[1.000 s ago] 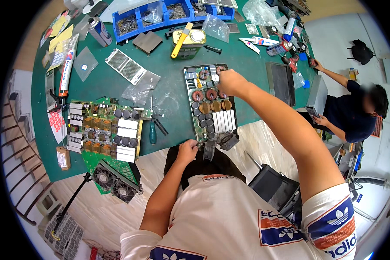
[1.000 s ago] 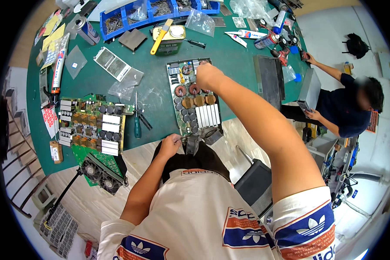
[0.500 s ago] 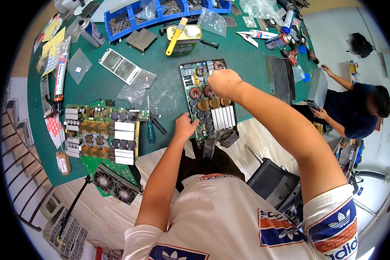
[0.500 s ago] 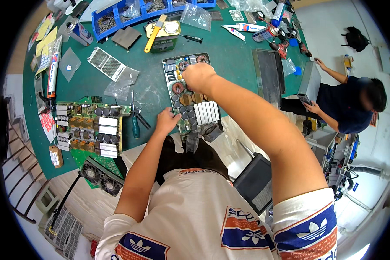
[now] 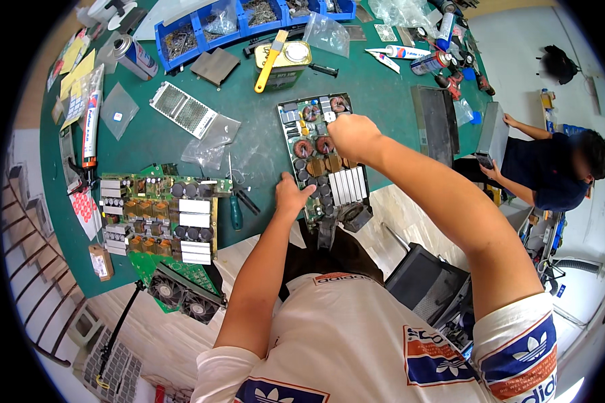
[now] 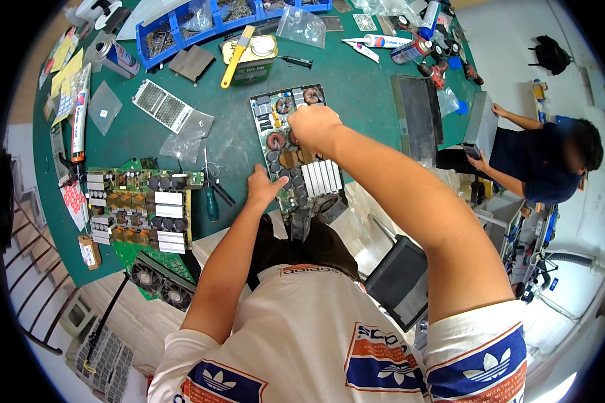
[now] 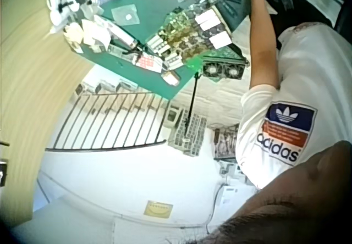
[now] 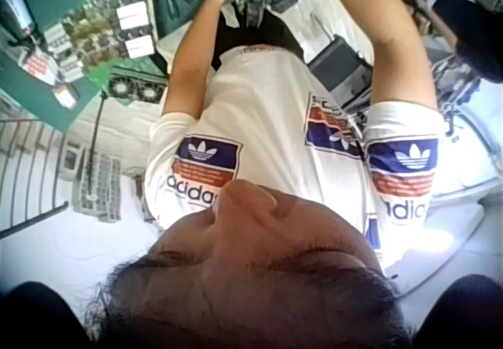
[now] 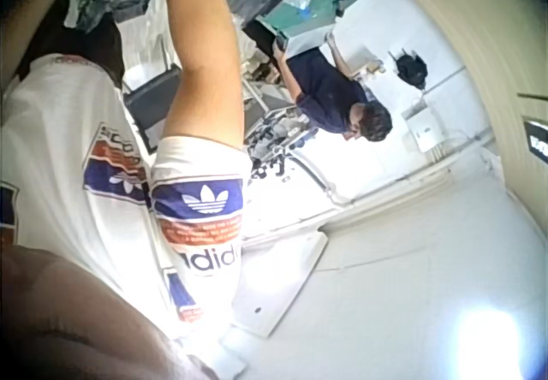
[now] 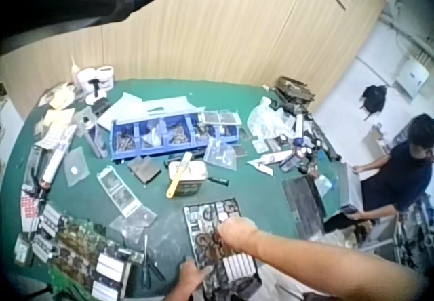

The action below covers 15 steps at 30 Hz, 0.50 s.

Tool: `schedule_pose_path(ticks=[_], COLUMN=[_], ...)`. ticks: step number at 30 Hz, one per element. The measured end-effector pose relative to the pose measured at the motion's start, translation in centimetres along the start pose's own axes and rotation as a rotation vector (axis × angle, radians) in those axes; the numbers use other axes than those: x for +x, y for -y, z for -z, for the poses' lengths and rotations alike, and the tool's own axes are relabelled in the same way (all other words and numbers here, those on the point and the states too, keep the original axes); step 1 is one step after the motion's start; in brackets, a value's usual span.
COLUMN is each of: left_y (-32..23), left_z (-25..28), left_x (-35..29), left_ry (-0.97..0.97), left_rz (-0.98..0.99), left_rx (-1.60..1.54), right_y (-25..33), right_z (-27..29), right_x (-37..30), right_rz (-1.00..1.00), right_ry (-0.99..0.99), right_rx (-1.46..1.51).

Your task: The person uses a screwdriver to unscrew and remove components from an internal electronic circuit board assembly, then picks up a black plastic housing and aligns it onto the board before continuing to screw it into place.

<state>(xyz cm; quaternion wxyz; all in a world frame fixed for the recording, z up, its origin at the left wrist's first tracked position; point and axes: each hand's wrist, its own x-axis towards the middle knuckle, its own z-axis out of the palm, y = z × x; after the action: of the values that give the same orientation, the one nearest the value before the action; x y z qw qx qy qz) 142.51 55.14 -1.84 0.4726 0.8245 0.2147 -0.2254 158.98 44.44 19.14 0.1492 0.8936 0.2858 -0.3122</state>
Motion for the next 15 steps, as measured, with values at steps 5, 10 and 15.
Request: schedule_pose_path(ticks=[5,10,15], left_y=[0.11,0.17,-0.17], left_z=[-0.46,-0.26,0.02], left_x=[0.06,-0.31,-0.46], left_ry=[0.002,-0.008,-0.006], left_rz=[-0.019,-0.020,-0.015], left_rx=[-0.019,-0.012,0.002], right_y=[0.06,0.68,0.93], right_z=[0.50,0.52,1.12], right_x=[0.03,0.18,0.18], right_rz=[-0.071,-0.139,-0.198], right_ry=[0.024,0.011,0.016], right_rx=[0.076,0.148,0.215])
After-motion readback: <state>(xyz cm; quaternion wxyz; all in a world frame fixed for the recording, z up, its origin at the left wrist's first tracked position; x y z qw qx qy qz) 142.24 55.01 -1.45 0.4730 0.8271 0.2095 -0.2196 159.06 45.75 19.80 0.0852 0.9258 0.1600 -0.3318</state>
